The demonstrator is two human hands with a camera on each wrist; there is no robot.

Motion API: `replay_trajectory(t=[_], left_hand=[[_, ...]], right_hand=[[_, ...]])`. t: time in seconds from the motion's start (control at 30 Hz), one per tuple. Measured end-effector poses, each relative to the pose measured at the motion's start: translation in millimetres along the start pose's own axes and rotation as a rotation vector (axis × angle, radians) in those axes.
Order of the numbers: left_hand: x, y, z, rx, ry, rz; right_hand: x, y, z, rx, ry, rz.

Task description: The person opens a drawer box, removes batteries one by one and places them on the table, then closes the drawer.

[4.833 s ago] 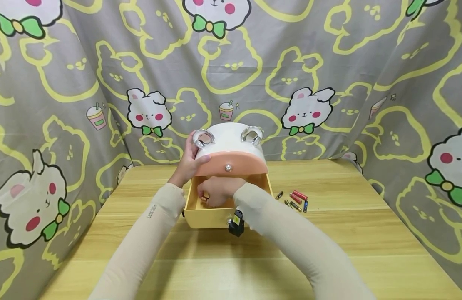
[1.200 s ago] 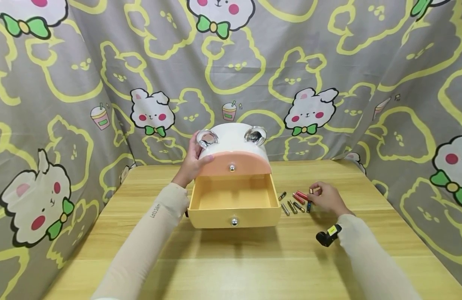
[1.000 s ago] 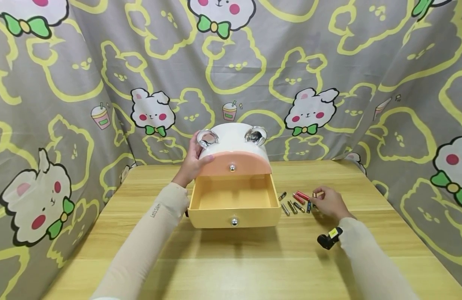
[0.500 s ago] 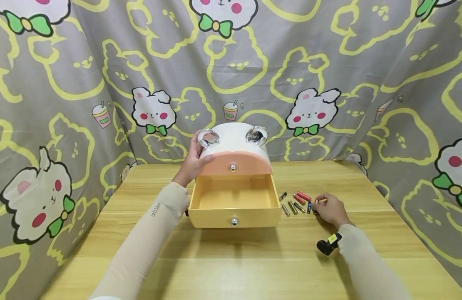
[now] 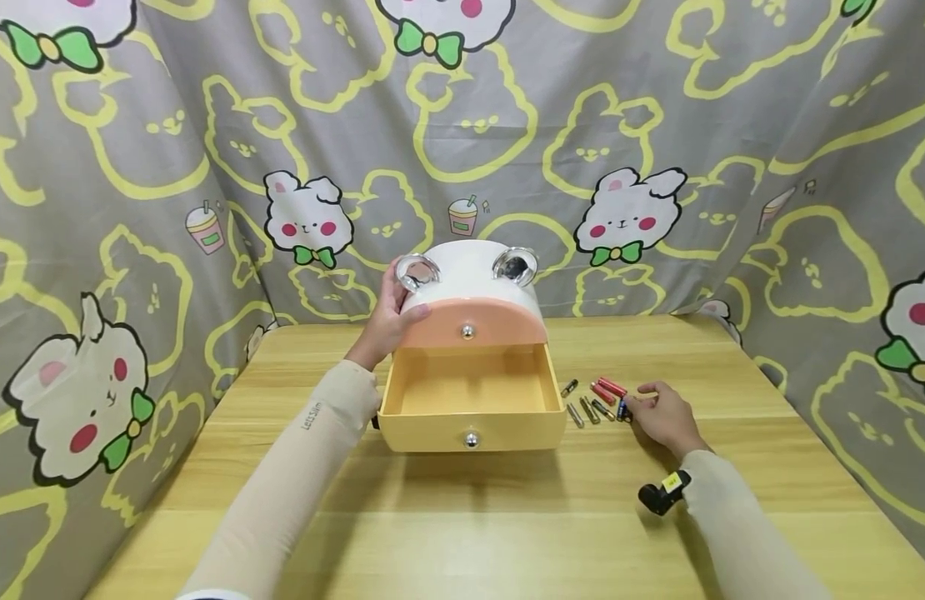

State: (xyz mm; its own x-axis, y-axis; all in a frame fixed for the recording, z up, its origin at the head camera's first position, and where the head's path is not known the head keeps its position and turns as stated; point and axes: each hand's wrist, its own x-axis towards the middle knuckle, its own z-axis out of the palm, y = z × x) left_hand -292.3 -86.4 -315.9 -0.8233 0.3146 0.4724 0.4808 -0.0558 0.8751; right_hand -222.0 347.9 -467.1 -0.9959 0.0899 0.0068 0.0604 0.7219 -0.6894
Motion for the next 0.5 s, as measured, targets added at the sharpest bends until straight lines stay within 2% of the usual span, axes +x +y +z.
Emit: replay_trajectory(t=[0.2,0.33,0.43,0.5], left_hand=[[-0.7,0.1,0.8,-0.009,0.008,-0.002],[-1.2,-0.8,0.3,-0.008,0.006,0.0],[-0.6,-1.9,-0.7,-0.002,0.004,-0.004],[0.1,-3.1,-1.3,0.0,0.004,-0.009]], right_hand=[[-8,-24,-2,0.002,0.129,-0.049],[-18,-48,-1,0.058,0.158,-0.09],[-26,-65,2,0.218,0.113,-0.073],[-33,-75,6,0.389,0.055,-0.054]])
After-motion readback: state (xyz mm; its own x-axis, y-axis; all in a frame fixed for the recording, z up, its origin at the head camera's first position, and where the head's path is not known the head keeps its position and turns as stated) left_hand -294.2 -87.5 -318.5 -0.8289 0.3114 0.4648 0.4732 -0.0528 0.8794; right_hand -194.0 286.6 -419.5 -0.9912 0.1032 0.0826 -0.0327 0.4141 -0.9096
